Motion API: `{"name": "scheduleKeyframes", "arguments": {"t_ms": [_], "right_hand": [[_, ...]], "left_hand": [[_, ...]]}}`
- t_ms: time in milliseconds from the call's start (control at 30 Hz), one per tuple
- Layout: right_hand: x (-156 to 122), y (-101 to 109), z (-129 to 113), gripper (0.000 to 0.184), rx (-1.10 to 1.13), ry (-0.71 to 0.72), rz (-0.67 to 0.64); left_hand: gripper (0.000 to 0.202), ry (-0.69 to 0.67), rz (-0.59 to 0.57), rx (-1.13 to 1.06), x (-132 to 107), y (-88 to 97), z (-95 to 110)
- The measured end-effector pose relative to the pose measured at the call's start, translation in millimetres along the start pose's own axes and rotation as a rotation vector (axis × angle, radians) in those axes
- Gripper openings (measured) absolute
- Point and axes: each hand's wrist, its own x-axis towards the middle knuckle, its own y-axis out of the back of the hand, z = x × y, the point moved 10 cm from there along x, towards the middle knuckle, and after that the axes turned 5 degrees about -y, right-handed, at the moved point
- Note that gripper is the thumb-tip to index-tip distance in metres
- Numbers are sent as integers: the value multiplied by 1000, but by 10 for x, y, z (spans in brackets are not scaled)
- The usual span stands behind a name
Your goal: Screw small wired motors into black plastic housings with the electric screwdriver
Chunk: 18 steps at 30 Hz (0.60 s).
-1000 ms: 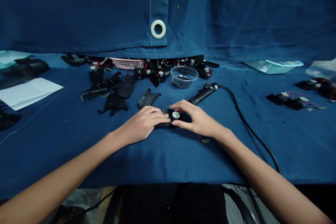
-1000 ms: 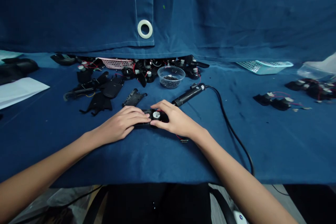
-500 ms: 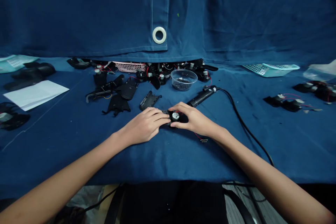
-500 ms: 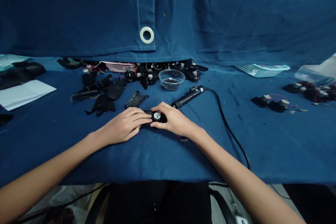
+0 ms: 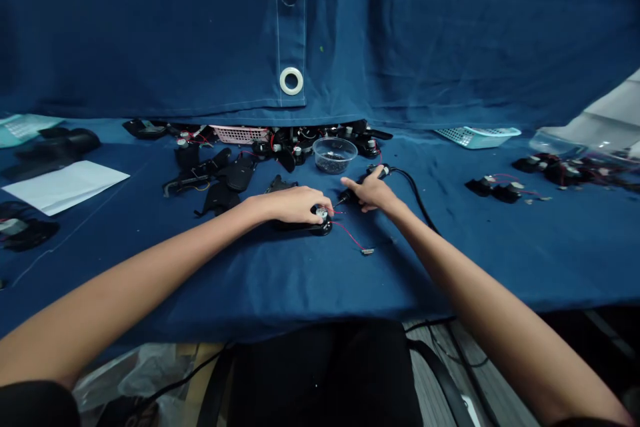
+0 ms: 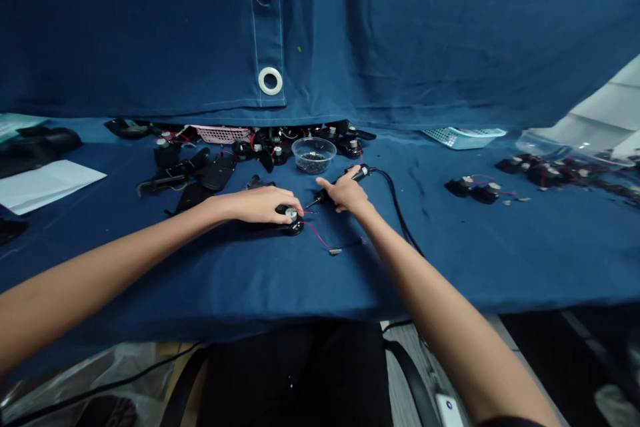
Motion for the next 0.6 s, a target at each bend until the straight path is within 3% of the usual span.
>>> {"name": "scheduleKeyframes", "arguments": {"t_ms": [100,267,400,467,533,600], "right_hand": [[22,-59,-33,96,138,-43,25],[46,-8,26,27,396,-69,-29],[149,198,152,24,509,-75,12],[222,240,218,24,505,-82,4],[276,239,269,24,474,-82,-22],[295,224,301,30,430,-74,-43]], "left_hand": [[33,179,83,101,8,39,-148],[53,519,205,302,-250,76,-171],[72,656,208,348,-484,121,-85],[69,641,291,404,-556,252,-19],[58,469,353,425,-503,323,100],[61,259,289,343,-381,229,167]]}}
